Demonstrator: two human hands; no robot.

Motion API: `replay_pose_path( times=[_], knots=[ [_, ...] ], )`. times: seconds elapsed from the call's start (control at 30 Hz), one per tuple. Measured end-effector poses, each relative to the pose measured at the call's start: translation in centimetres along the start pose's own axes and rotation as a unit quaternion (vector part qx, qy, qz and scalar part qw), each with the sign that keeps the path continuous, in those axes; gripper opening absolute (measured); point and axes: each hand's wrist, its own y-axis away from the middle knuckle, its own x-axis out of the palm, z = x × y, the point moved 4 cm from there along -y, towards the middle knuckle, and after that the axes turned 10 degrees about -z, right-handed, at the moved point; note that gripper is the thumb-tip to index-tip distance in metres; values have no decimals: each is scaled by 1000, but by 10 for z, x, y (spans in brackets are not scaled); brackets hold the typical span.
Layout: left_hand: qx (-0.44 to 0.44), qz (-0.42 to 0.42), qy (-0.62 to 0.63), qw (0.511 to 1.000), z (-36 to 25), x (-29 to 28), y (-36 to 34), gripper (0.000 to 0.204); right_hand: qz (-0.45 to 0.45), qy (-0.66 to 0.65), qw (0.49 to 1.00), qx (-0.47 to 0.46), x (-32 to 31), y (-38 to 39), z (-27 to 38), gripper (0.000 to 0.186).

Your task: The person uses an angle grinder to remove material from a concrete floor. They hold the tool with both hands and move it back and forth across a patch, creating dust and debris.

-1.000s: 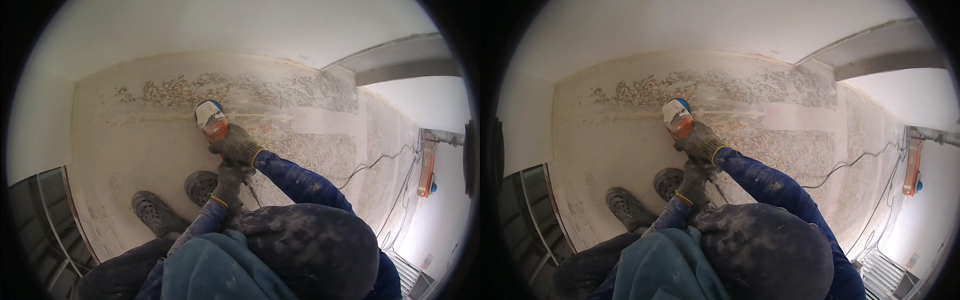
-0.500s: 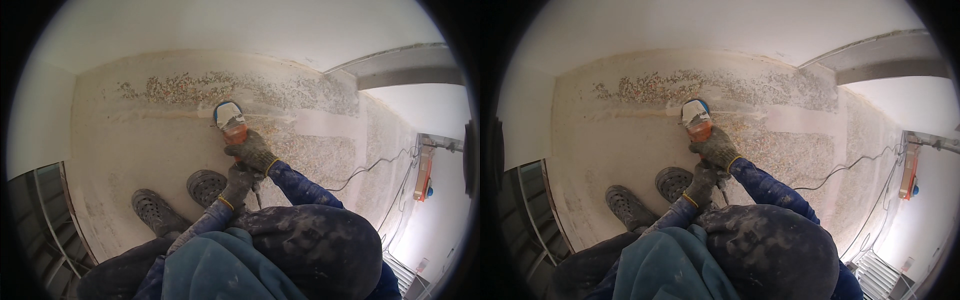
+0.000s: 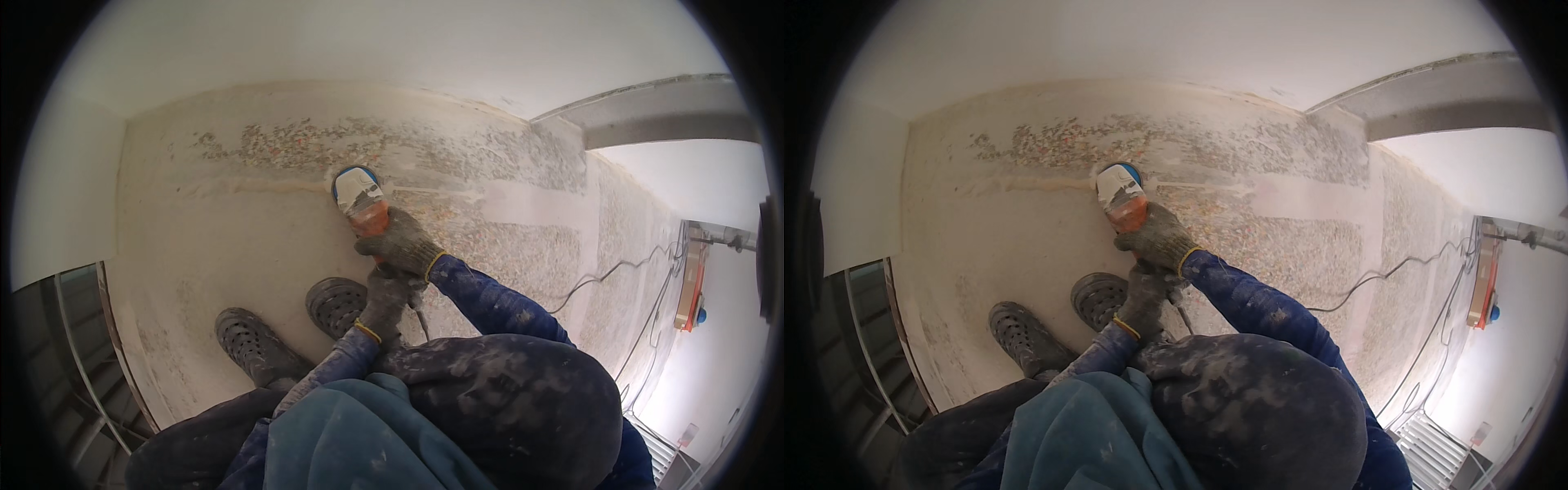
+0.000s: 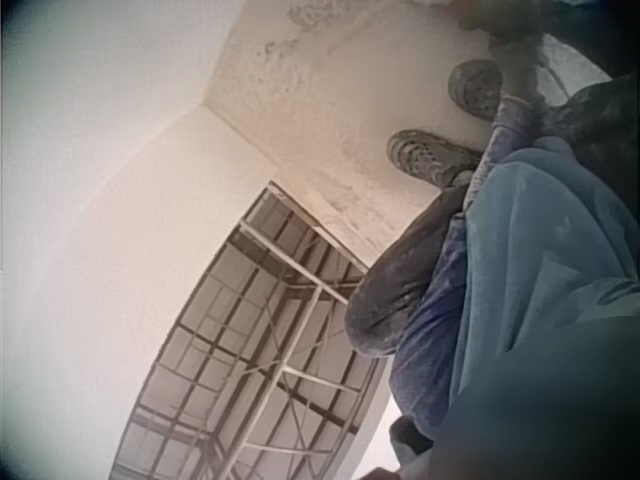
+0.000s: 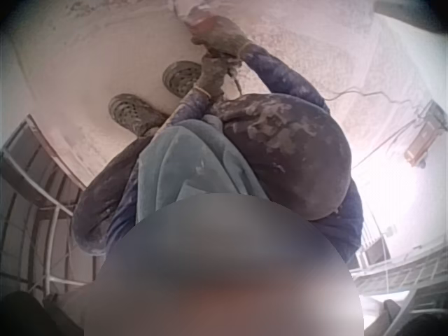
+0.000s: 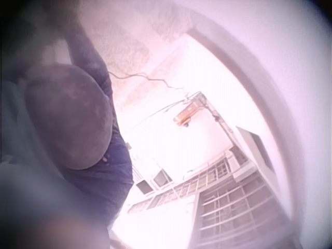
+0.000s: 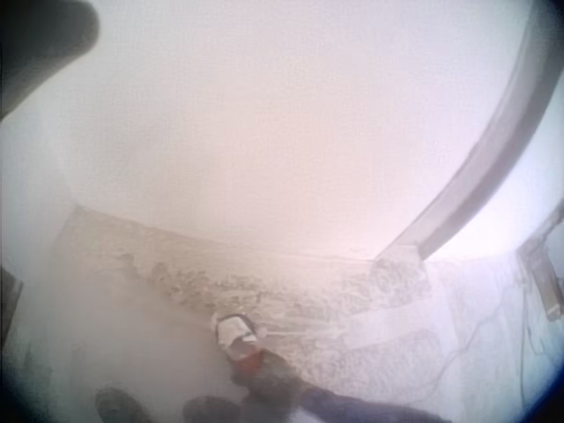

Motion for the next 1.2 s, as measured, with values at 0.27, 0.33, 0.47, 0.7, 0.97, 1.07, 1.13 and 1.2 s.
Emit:
replay_pose_path(
  times=[0.27, 0.33, 0.47, 0.7, 0.97, 1.07, 1.13, 1.2],
  knots=[
    [64, 4, 63, 996, 20, -5, -9, 33, -13, 32, 999, -12, 3, -4, -1, 78],
    [54, 26, 126, 990, 21, -3, -9, 33, -13, 14, 1000, -1, 3, -4, -7, 79],
    [32, 30, 54, 998, 18, 1, -5, 32, -10, 2, 1000, 21, 1, -1, -16, 81],
    [13, -4, 139, 990, 5, 2, -1, 29, -17, 2, 1000, 6, 4, -3, -9, 79],
    [-36, 23, 12, 999, 3, 13, 1, 23, -70, -68, 993, 59, -13, 19, -26, 67],
    [-49, 32, 8, 998, 2, 15, 0, 23, -79, -86, 992, 57, -14, 17, -33, 66],
    [-34, 41, 23, 998, -3, 14, -1, 23, -73, -24, 997, 0, -14, 10, -27, 65],
    [-39, 26, 48, 998, -6, 12, -1, 24, -67, 4, 998, -17, -12, 8, -21, 66]
  ],
)
